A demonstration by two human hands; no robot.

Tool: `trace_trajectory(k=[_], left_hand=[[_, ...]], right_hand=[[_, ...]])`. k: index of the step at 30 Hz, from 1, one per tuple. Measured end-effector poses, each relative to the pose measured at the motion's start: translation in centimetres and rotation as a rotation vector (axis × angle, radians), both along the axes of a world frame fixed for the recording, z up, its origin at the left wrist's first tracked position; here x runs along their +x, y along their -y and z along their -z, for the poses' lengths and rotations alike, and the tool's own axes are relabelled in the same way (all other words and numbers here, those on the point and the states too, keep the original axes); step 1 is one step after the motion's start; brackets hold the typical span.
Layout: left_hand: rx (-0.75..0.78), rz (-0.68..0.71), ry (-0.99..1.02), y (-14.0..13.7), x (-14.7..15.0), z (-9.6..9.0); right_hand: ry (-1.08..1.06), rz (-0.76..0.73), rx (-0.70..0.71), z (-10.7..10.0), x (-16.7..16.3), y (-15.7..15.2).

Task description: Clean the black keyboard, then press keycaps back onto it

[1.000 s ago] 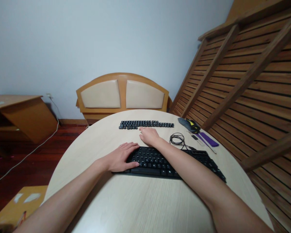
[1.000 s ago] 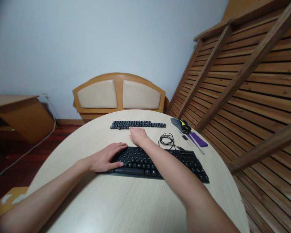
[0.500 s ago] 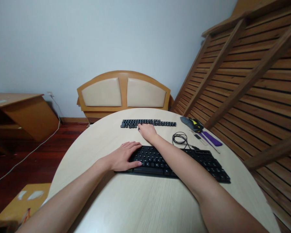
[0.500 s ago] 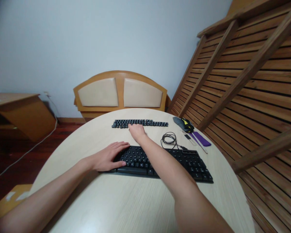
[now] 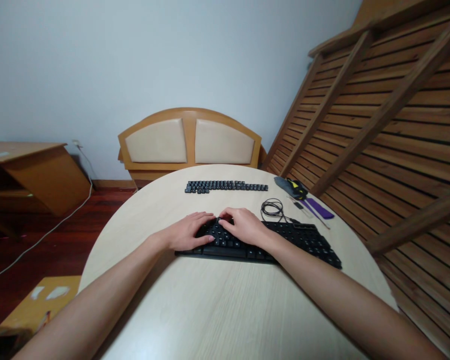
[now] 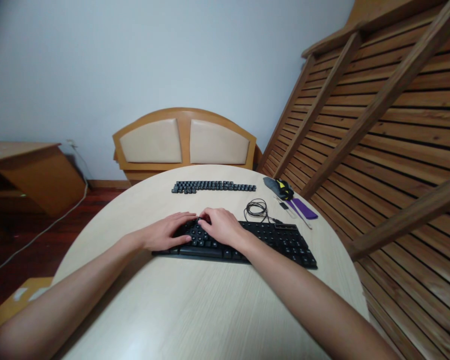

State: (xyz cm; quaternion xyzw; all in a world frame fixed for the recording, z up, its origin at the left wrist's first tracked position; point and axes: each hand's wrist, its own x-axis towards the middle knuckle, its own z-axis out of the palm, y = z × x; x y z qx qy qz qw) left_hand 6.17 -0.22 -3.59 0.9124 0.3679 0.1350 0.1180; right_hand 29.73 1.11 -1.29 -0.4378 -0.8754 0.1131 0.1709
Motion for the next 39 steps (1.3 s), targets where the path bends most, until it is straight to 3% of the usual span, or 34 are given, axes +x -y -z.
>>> trace_trajectory(k=[4, 11, 29, 39], left_hand=[[0.01, 0.031, 0.049, -0.1, 0.0, 0.2], [0.011, 0.045, 0.08, 0.0, 0.4, 0.2], [0.011, 0.032, 0.091, 0.1, 0.4, 0.3], [0.005, 0.028, 0.085, 0.1, 0.4, 0.2]], right_hand=[[-0.187, -0.039, -0.079, 1.1, 0.9, 2.3], [-0.271, -0.086, -0.044, 2.3, 1.1, 2.7], [-0.124, -0.07, 0.075, 2.5, 0.7, 3.2], [0.015, -0.064, 0.134, 1.7, 0.3, 4.0]])
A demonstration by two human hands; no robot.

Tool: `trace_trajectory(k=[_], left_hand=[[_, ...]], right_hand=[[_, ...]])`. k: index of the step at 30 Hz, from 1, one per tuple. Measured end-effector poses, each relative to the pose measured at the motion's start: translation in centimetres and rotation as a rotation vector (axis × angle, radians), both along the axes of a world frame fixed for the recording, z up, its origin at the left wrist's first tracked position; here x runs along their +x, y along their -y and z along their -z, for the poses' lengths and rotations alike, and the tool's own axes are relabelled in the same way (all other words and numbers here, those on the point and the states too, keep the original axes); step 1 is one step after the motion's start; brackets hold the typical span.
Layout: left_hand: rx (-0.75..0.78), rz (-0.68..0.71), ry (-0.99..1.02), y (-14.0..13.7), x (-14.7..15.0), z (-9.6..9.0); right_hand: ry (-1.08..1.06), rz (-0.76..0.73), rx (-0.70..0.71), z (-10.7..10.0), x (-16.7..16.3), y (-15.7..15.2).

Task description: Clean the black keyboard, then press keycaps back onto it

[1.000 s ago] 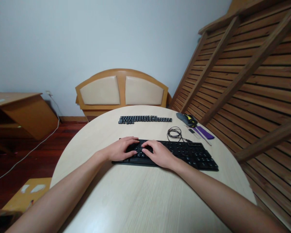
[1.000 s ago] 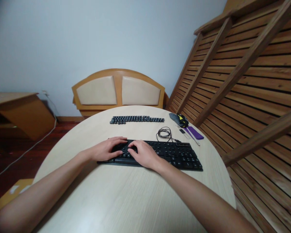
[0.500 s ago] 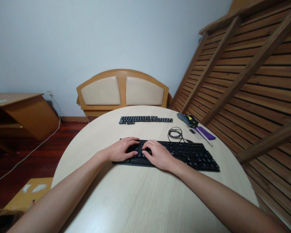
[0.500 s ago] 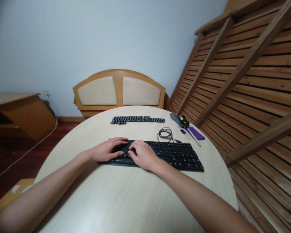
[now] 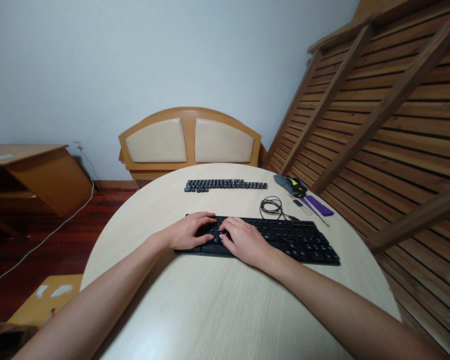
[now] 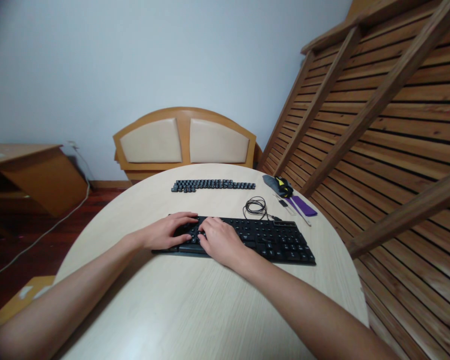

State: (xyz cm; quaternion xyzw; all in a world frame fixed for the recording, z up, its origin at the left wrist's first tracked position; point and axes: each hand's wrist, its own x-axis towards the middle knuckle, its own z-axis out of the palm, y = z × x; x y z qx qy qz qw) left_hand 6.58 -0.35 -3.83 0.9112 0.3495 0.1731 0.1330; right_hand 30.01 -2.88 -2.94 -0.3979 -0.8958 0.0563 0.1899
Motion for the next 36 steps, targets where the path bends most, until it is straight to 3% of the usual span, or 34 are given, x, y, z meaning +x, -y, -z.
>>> trace_trajectory(k=[14, 24, 30, 36], left_hand=[[-0.013, -0.004, 0.009, 0.0, -0.1, 0.0], [-0.006, -0.003, -0.01, 0.0, -0.1, 0.0], [-0.013, -0.005, -0.005, 0.0, -0.1, 0.0], [-0.009, -0.019, 0.009, -0.5, -0.3, -0.3]], right_hand=[[-0.155, -0.015, -0.049, 0.6, 0.1, -0.4], [-0.041, -0.054, 0.033, 0.2, -0.3, 0.1], [-0.028, -0.001, 0.0, 0.0, -0.3, -0.1], [0.033, -0.045, -0.023, -0.7, -0.4, -0.4]])
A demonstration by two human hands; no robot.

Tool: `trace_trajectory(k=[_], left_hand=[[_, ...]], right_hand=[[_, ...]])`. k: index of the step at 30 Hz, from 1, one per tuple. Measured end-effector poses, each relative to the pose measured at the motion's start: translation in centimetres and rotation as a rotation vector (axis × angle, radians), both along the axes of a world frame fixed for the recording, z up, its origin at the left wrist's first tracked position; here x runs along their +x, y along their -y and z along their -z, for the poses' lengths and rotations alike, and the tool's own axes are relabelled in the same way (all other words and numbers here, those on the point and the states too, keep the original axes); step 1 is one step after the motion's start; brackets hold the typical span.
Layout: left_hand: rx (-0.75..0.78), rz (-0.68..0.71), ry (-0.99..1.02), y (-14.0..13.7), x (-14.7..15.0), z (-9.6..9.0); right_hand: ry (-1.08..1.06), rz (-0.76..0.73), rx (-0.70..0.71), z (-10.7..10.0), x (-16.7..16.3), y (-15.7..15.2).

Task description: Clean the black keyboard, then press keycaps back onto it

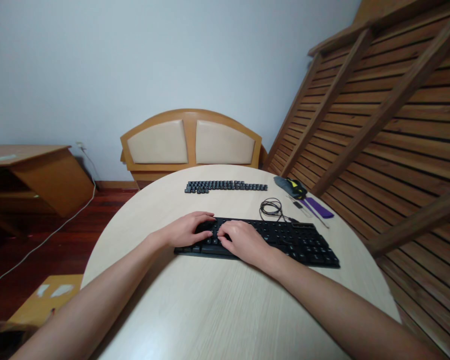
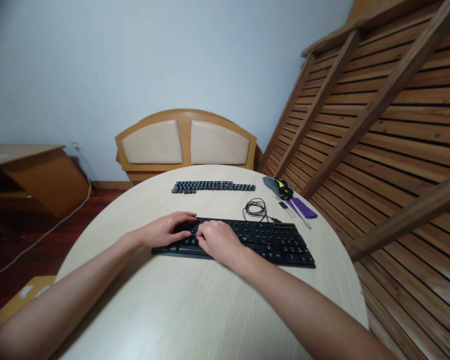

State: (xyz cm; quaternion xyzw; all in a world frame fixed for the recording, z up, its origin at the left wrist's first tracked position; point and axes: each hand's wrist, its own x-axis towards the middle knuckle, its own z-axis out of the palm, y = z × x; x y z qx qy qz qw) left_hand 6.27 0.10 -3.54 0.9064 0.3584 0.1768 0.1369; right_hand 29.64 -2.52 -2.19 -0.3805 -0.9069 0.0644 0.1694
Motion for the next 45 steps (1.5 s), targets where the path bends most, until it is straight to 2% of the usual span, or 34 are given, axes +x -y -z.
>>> trace_trajectory(k=[4, 10, 16, 21, 27, 35, 38, 42, 45], left_hand=[[0.095, -0.093, -0.039, -1.6, 0.0, -0.2], [0.251, -0.252, -0.235, -6.2, -0.1, -0.5], [0.293, -0.397, -0.305, -10.4, -0.2, -0.7], [0.29, -0.455, -0.34, -12.6, 0.6, -0.2], [0.258, -0.472, -0.351, -13.7, 1.9, 0.3], [0.185, -0.45, -0.304, -13.4, 2.4, 0.9], [0.206, -0.48, -0.272, -13.3, 1.4, 0.0], [0.238, -0.58, -0.238, -13.3, -1.4, -1.6], [0.205, -0.572, -0.253, -13.1, -3.2, -1.8]], right_hand=[[0.069, -0.024, 0.03, -0.4, -0.3, -0.1], [0.062, -0.053, 0.104, 0.5, -0.2, -0.1], [-0.032, -0.096, 0.198, 2.3, 0.3, 0.0], [-0.115, -0.081, 0.187, 2.7, 0.4, 0.2], [-0.143, -0.082, 0.178, 2.7, 0.5, 0.3], [-0.152, -0.085, 0.176, 2.6, 0.4, 0.3], [-0.142, -0.083, 0.186, 2.7, 0.4, 0.2], [-0.138, -0.082, 0.2, 2.8, 0.4, 0.2], [-0.138, -0.075, 0.204, 2.8, 0.4, 0.2]])
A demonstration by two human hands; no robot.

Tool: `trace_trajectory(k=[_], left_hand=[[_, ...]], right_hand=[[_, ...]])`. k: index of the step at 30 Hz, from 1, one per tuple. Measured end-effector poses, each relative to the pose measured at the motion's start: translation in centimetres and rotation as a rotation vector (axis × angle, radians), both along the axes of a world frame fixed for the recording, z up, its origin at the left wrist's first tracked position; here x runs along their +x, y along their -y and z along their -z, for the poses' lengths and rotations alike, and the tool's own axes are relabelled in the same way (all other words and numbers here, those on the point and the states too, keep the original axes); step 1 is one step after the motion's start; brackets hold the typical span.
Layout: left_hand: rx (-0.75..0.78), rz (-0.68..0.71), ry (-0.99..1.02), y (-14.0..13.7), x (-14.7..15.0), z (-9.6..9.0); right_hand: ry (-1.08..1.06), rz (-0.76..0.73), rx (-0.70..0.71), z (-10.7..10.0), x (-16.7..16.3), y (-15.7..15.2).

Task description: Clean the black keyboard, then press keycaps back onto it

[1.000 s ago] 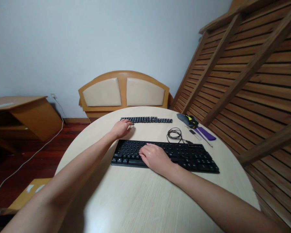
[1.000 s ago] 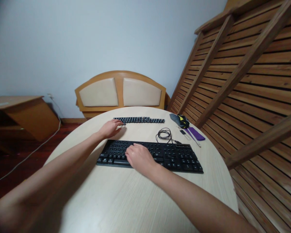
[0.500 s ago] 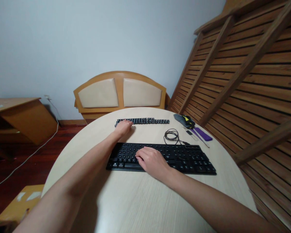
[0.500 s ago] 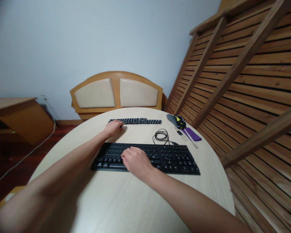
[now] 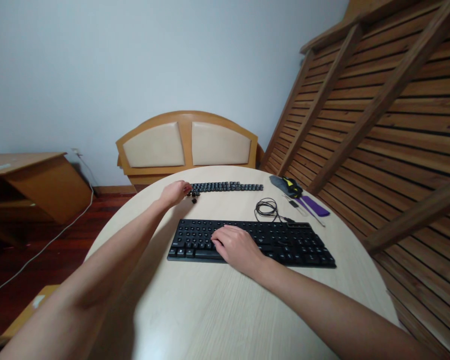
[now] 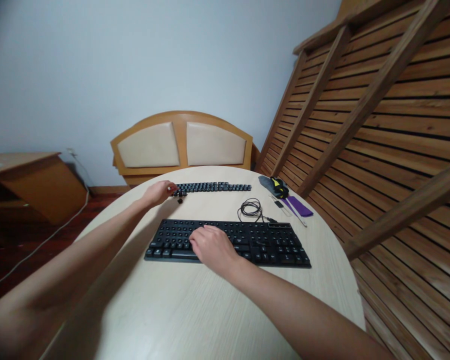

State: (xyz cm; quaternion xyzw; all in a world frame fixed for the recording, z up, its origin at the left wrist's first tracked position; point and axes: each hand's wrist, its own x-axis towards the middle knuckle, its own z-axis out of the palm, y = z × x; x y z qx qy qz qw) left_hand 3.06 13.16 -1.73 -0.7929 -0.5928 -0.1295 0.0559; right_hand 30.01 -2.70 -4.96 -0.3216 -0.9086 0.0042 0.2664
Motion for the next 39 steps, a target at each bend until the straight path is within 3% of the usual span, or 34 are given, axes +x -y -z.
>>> trace_trajectory(k=[5, 11, 16, 19, 22, 25, 30, 39], left_hand=[[-0.096, 0.085, -0.024, 1.0, -0.2, 1.4], [-0.103, 0.032, 0.041, 2.3, 1.2, 2.5], [-0.11, 0.042, 0.172, 5.8, 2.0, 2.4], [-0.127, 0.128, 0.263, 8.9, 2.5, 2.1], [-0.178, 0.401, 0.409, 11.4, 3.2, 1.1], [-0.196, 0.545, 0.448, 12.8, 3.8, 0.1], [-0.292, 0.622, 0.398, 13.0, 3.9, -0.2], [-0.322, 0.704, 0.395, 12.5, 3.7, 0.5]], right_hand=[[-0.004, 0.007, -0.002, -0.2, 0.0, 0.0], [-0.019, 0.01, 0.013, -0.1, 0.0, -0.1], [-0.03, 0.005, 0.006, -0.1, 0.0, -0.1], [-0.03, 0.01, -0.019, -0.3, 0.1, -0.1], [-0.034, 0.019, -0.059, -0.7, 0.3, 0.2], [-0.033, 0.028, -0.112, -1.1, 0.5, 0.6], [-0.016, 0.048, -0.154, -1.2, 0.7, 0.9], [-0.013, 0.064, -0.177, -1.1, 0.7, 0.8]])
